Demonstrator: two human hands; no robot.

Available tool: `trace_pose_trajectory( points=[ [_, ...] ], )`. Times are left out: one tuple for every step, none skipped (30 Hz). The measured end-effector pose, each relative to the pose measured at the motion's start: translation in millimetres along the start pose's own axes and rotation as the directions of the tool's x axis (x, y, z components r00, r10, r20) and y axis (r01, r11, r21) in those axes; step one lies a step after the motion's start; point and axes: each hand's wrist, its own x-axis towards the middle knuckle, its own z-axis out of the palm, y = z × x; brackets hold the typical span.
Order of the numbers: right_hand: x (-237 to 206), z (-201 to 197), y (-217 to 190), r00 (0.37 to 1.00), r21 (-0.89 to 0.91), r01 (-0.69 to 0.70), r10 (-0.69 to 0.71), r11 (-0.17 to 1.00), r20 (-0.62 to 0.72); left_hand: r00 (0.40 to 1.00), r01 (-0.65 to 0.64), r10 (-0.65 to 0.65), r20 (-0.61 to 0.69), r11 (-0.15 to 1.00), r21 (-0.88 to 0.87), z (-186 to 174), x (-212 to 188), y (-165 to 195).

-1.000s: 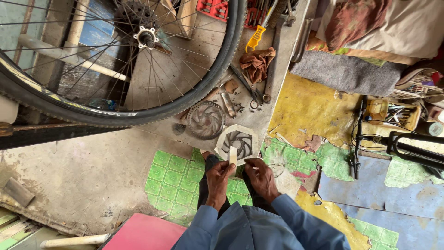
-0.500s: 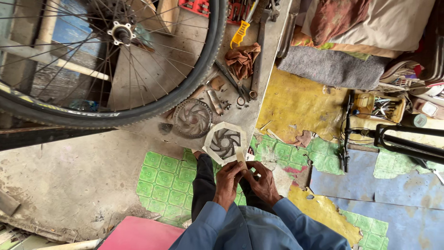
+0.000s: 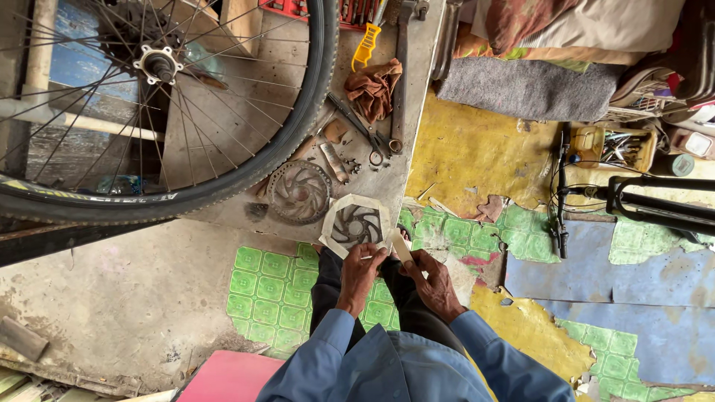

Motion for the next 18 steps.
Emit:
trace_pose_trajectory(
  points=[
    [0, 3, -1, 1.0, 0.012, -0.003, 0.003, 1.0, -0.015, 1.0, 0.021, -0.021, -0.003, 1.0, -0.007, 1, 0, -1],
    [0, 6, -1, 1.0, 0.029, -0.006, 0.007, 1.0, -0.027, 0.999, 0.042, -0.043, -0.007, 0.999, -0.017, 4, 0, -4],
    [-2, 8, -2, 0.999, 0.044, -0.01, 0.012, 0.999, -0.038, 0.998, 0.065, -0.066, -0.012, 0.997, -0.028, 5, 0, -8],
    [-3, 10, -2, 0.999, 0.059, -0.014, 0.017, 0.998, -0.051, 0.992, -0.016, 0.029, -0.119, 0.994, 0.107, 6, 1, -11],
    [-3, 10, -2, 0.997, 0.053, -0.03, 0.033, 0.998, -0.071, 0.968, -0.08, 0.135, -0.211, 0.966, 0.247, 6, 2, -15],
    [-4, 9, -1, 0.995, 0.046, -0.046, 0.05, 0.998, -0.09, 0.925, -0.124, 0.247, -0.288, 0.914, 0.387, 7, 3, -18],
    [-4, 9, 0, 0.992, 0.04, -0.062, 0.066, 0.997, -0.108, 0.913, -0.028, 0.131, -0.387, 0.965, 0.261, 6, 5, -20],
    [-4, 7, 1, 0.991, 0.056, -0.065, 0.071, 0.996, -0.109, 0.882, 0.061, 0.005, -0.471, 0.99, 0.126, 4, 8, -21],
    [-4, 4, 2, 0.991, 0.074, -0.068, 0.076, 0.995, -0.113, 0.835, 0.14, -0.125, -0.537, 0.99, -0.013, 1, 9, -21],
    [-3, 0, 4, 0.99, 0.09, -0.071, 0.081, 0.993, -0.118, 0.86, 0.146, -0.189, -0.473, 0.981, -0.126, -2, 11, -20],
    [-4, -3, 6, 0.99, 0.103, -0.054, 0.067, 0.993, -0.121, 0.883, 0.158, -0.245, -0.4, 0.958, -0.238, -6, 13, -20],
    [-4, -6, 9, 0.991, 0.116, -0.037, 0.051, 0.993, -0.125, 0.903, 0.175, -0.29, -0.318, 0.922, -0.344, -9, 15, -19],
    [-4, -9, 11, 0.991, 0.128, -0.018, 0.035, 0.992, -0.131, 0.918, 0.135, -0.252, -0.304, 0.924, -0.358, -12, 17, -18],
    [-5, -13, 14, 0.989, 0.121, -0.028, 0.045, 0.992, -0.141, 0.931, 0.097, -0.216, -0.293, 0.923, -0.372, -13, 19, -17],
    [-5, -16, 17, 0.987, 0.115, -0.04, 0.057, 0.993, -0.149, 0.941, 0.059, -0.18, -0.286, 0.921, -0.386, -15, 19, -18],
    [-6, -18, 19, 0.986, 0.111, -0.049, 0.066, 0.993, -0.155, 0.948, 0.049, -0.163, -0.274, 0.924, -0.379, -16, 19, -18],
    [-7, -18, 21, 0.984, 0.099, -0.068, 0.083, 0.993, -0.16, 0.954, 0.038, -0.144, -0.263, 0.928, -0.371, -18, 19, -20],
    [-7, -19, 22, 0.981, 0.088, -0.085, 0.099, 0.993, -0.166, 0.96, 0.026, -0.124, -0.251, 0.932, -0.362, -19, 20, -20]
  ],
)
